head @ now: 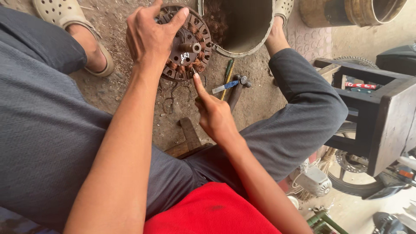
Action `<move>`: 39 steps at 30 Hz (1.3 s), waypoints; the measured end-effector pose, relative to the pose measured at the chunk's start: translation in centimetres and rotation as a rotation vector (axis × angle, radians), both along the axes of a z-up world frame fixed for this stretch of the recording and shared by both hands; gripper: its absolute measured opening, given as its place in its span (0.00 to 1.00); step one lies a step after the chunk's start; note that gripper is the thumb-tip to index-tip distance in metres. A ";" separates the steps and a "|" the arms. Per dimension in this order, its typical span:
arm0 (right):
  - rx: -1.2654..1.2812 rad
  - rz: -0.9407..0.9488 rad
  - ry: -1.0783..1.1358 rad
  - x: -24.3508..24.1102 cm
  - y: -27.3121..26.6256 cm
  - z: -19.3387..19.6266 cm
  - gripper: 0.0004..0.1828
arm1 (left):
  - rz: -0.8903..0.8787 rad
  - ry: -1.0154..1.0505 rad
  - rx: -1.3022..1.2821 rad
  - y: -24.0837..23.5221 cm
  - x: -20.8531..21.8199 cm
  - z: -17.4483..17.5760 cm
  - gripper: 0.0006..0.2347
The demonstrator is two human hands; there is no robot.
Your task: The person sits on the ground and uses pliers to pull copper wire coils out of a motor stator. The removed copper wire is placed into a bucket next to them.
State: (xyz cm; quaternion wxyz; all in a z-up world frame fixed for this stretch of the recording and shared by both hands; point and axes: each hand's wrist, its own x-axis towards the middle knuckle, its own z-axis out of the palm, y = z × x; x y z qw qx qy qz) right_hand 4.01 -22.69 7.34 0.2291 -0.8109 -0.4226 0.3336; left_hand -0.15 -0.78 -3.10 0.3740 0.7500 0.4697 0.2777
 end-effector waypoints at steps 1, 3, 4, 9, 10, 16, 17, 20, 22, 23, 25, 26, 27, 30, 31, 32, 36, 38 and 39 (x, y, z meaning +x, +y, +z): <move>-0.011 -0.034 0.113 0.4 0.0 0.5 0.41 | 0.014 -0.015 0.013 0.1 0.1 -0.1 0.29; 0.023 -0.351 0.619 0.8 -0.7 1.7 0.40 | 0.006 0.008 -0.060 0.3 0.1 -0.2 0.31; 0.033 -0.510 0.873 0.9 -1.4 2.2 0.39 | 0.004 0.021 -0.099 0.3 0.1 -0.2 0.32; 0.146 -0.910 1.358 0.1 -5.5 3.1 0.29 | -0.005 0.015 0.091 0.4 0.0 2.0 0.27; 0.181 -0.970 1.438 0.1 -6.0 2.8 0.28 | -0.008 -0.004 0.202 0.2 -0.3 2.7 0.25; 0.231 -1.129 1.410 1.0 -7.0 2.1 0.26 | -0.456 -0.265 0.478 -3.2 -3.1 5.8 0.14; 0.230 -1.138 1.399 1.4 -6.7 2.1 0.25 | -0.476 -0.251 0.500 -3.2 -3.1 6.1 0.13; 0.242 -1.116 1.411 1.4 -6.6 2.2 0.23 | -0.506 -0.189 0.540 -3.2 -2.6 6.4 0.12; 0.275 -1.026 1.471 1.4 -6.8 2.2 0.23 | -0.485 -0.131 0.538 -3.0 -1.7 6.5 0.13; 0.308 -0.967 1.506 1.4 -7.1 2.3 0.25 | -0.403 -0.169 0.419 -2.9 -1.1 6.6 0.13; 0.375 -0.852 1.574 1.3 -7.7 2.8 0.27 | -0.246 -0.240 0.176 -2.7 -0.4 7.2 0.15; 0.394 -0.826 1.556 1.2 -7.9 3.2 0.28 | -0.180 -0.341 0.016 -2.4 -0.2 7.8 0.16; 0.414 -0.801 1.541 1.0 -7.9 3.6 0.28 | -0.114 -0.438 -0.144 -2.1 -0.2 8.4 0.16; 0.237 -0.796 1.340 0.9 -7.0 5.6 0.28 | -0.040 -0.737 -0.564 -1.3 -0.3 11.0 0.17; 0.137 -0.805 1.246 0.7 -6.6 6.5 0.28 | -0.034 -0.836 -0.698 -1.1 -0.4 11.9 0.17; 0.106 -0.774 1.204 0.5 -6.0 7.4 0.30 | 0.006 -0.879 -0.797 -1.1 -0.5 12.8 0.17; 0.117 -0.492 0.817 -0.6 -4.3 11.6 0.32 | 0.139 -0.960 -1.135 -1.8 -0.2 15.7 0.16; 0.160 -0.333 0.557 -0.8 -3.6 13.6 0.32 | 0.166 -0.973 -1.207 -2.0 -0.1 16.6 0.16; 0.167 -0.288 0.447 -0.9 -3.3 14.5 0.32 | 0.171 -0.990 -1.216 -2.1 -0.2 17.0 0.16</move>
